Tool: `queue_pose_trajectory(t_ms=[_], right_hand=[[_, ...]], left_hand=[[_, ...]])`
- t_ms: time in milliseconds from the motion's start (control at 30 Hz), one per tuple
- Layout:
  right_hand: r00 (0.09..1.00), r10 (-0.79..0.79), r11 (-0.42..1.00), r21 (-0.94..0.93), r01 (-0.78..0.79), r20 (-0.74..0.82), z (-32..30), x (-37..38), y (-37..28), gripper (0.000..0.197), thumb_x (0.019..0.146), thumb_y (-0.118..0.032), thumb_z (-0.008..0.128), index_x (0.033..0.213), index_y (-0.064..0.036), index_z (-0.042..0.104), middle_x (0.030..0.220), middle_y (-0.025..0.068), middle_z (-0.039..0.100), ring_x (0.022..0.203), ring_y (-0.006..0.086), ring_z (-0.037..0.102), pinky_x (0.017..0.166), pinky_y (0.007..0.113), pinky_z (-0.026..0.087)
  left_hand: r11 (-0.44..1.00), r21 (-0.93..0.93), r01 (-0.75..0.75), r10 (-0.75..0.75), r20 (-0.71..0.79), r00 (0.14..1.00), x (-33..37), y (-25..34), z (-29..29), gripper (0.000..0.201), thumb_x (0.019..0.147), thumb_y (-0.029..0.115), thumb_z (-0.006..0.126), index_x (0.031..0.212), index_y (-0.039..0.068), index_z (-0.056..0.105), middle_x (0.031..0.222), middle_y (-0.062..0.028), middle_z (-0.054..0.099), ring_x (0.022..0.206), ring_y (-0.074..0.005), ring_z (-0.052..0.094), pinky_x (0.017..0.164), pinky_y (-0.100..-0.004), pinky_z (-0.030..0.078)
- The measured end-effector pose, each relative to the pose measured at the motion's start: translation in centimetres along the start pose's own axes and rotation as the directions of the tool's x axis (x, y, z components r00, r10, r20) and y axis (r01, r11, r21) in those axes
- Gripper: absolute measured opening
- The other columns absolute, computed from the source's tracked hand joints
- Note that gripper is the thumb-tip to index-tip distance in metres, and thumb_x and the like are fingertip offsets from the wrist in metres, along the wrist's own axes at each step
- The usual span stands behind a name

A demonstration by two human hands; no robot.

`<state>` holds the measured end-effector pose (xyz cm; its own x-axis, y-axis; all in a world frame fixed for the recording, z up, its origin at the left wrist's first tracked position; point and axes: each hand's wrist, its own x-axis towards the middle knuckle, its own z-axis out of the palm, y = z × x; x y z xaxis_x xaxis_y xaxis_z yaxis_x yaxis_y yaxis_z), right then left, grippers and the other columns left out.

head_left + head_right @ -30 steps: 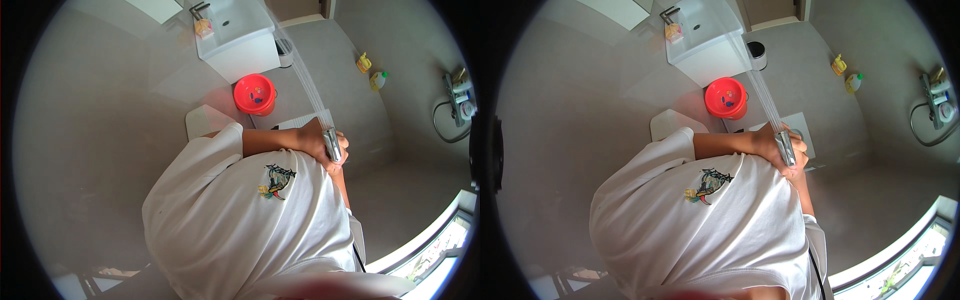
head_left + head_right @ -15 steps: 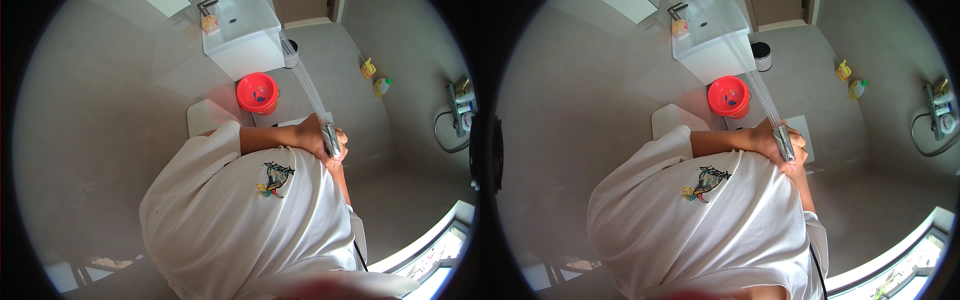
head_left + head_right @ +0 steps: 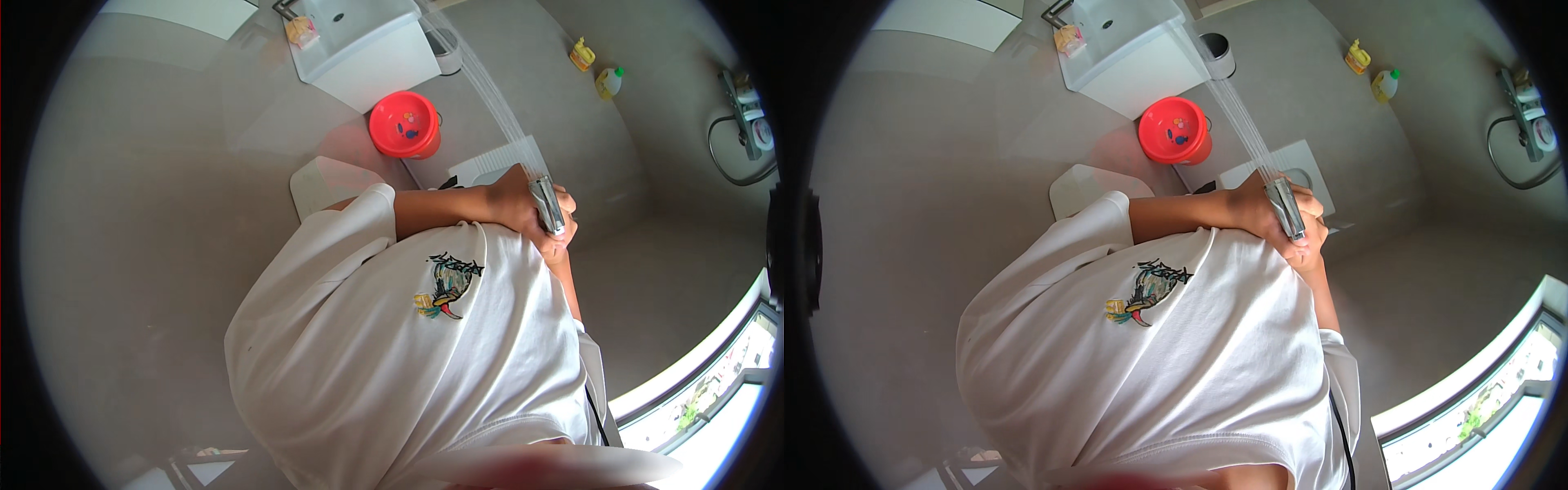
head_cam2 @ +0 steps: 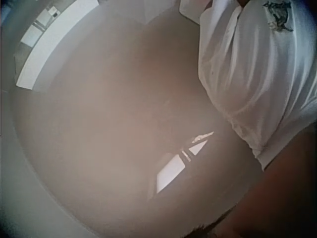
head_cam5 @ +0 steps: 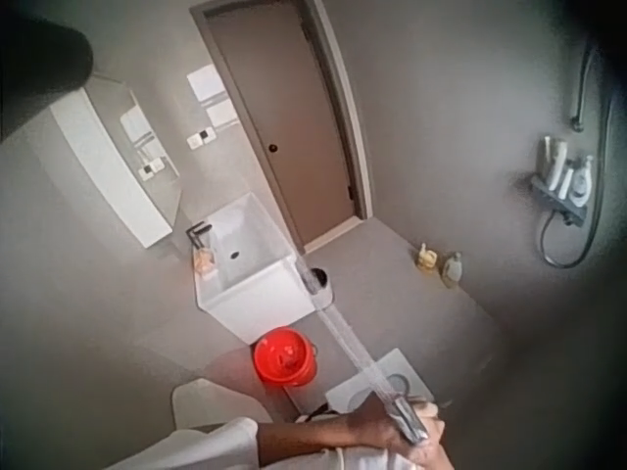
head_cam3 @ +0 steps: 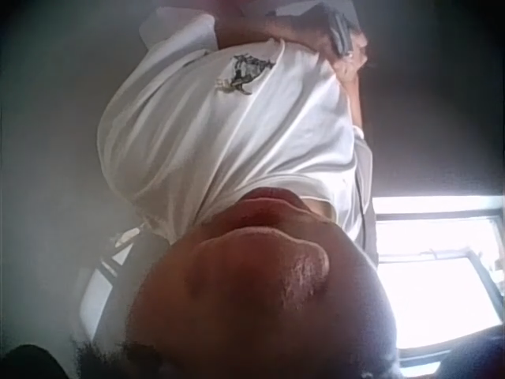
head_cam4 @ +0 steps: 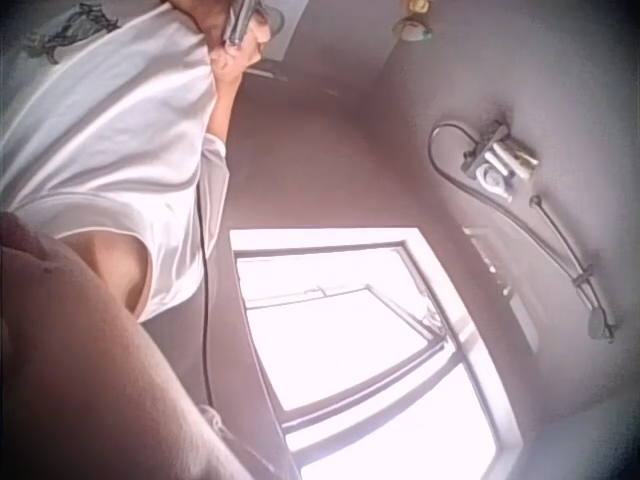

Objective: Cleaning a bathroom window with a cloth and rinsing the floor area with a bidet sprayer.

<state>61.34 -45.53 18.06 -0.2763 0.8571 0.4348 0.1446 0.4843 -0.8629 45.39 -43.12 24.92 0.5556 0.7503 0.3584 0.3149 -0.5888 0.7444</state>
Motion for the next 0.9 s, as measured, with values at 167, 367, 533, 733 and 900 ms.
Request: queue_pose_trajectory(t_ms=[167, 367, 533, 733, 900], right_hand=[[0.999, 0.019, 1.0, 0.014, -0.02, 0.042, -0.4, -0.6, -0.1, 0.026, 0.093, -0.023, 0.055, 0.108, -0.0037, 0.064, 0.087, 0.0138, 0.07, 0.074, 0.0296, 0.07, 0.068, 0.036, 0.055], [0.993, 0.096, 0.995, 0.032, -0.099, 0.075, -0.4, -0.3, -0.2, 0.026, 0.093, -0.02, 0.052, 0.108, -0.0025, 0.063, 0.087, 0.0149, 0.07, 0.073, 0.031, 0.07, 0.067, 0.036, 0.055], [0.981, 0.135, 0.984, 0.096, -0.15, 0.141, -0.2, 0.3, -0.4, 0.042, 0.1, -0.037, 0.045, 0.112, -0.0012, 0.063, 0.089, 0.0161, 0.069, 0.074, 0.0282, 0.069, 0.067, 0.035, 0.053], [0.962, 0.158, 0.98, 0.087, -0.181, 0.224, -0.4, 0.8, -0.6, 0.051, 0.102, -0.044, 0.041, 0.114, 0.0001, 0.062, 0.083, 0.0149, 0.066, 0.071, 0.0268, 0.067, 0.066, 0.034, 0.052], [0.921, 0.194, 0.968, 0.088, -0.236, 0.338, -1.1, 1.1, -0.3, 0.05, 0.102, -0.043, 0.041, 0.114, 0.0001, 0.062, 0.081, 0.0142, 0.067, 0.07, 0.0262, 0.066, 0.063, 0.035, 0.05]], left_hand=[[0.996, -0.068, 0.066, -0.073, -0.106, 0.992, -0.7, -0.2, 1.1, 0.023, 0.067, 0.039, 0.078, 0.074, 0.019, 0.069, 0.083, 0.0078, 0.068, 0.073, -0.0178, 0.067, 0.061, -0.0326, 0.05], [0.947, -0.236, 0.217, -0.253, -0.136, 0.958, -1.4, -0.9, 1.9, 0.035, 0.068, 0.044, 0.079, 0.082, 0.014, 0.067, 0.082, 0.002, 0.07, 0.07, -0.0215, 0.067, 0.063, -0.0338, 0.051], [0.913, -0.295, 0.282, -0.34, -0.167, 0.925, -2.0, -0.5, 1.5, 0.038, 0.07, 0.044, 0.079, 0.083, 0.011, 0.064, 0.076, -0.0007, 0.069, 0.068, -0.0198, 0.067, 0.061, -0.032, 0.05], [0.92, -0.291, 0.262, -0.337, -0.248, 0.908, -2.3, -0.2, 1.5, 0.038, 0.071, 0.042, 0.079, 0.083, 0.01, 0.063, 0.072, -0.0013, 0.069, 0.065, -0.0184, 0.066, 0.06, -0.0315, 0.05], [0.902, -0.325, 0.283, -0.384, -0.308, 0.87, -2.6, 0.5, 2.1, 0.034, 0.07, 0.039, 0.08, 0.079, 0.01, 0.067, 0.075, 0.0003, 0.067, 0.065, -0.0185, 0.063, 0.058, -0.0327, 0.047]])
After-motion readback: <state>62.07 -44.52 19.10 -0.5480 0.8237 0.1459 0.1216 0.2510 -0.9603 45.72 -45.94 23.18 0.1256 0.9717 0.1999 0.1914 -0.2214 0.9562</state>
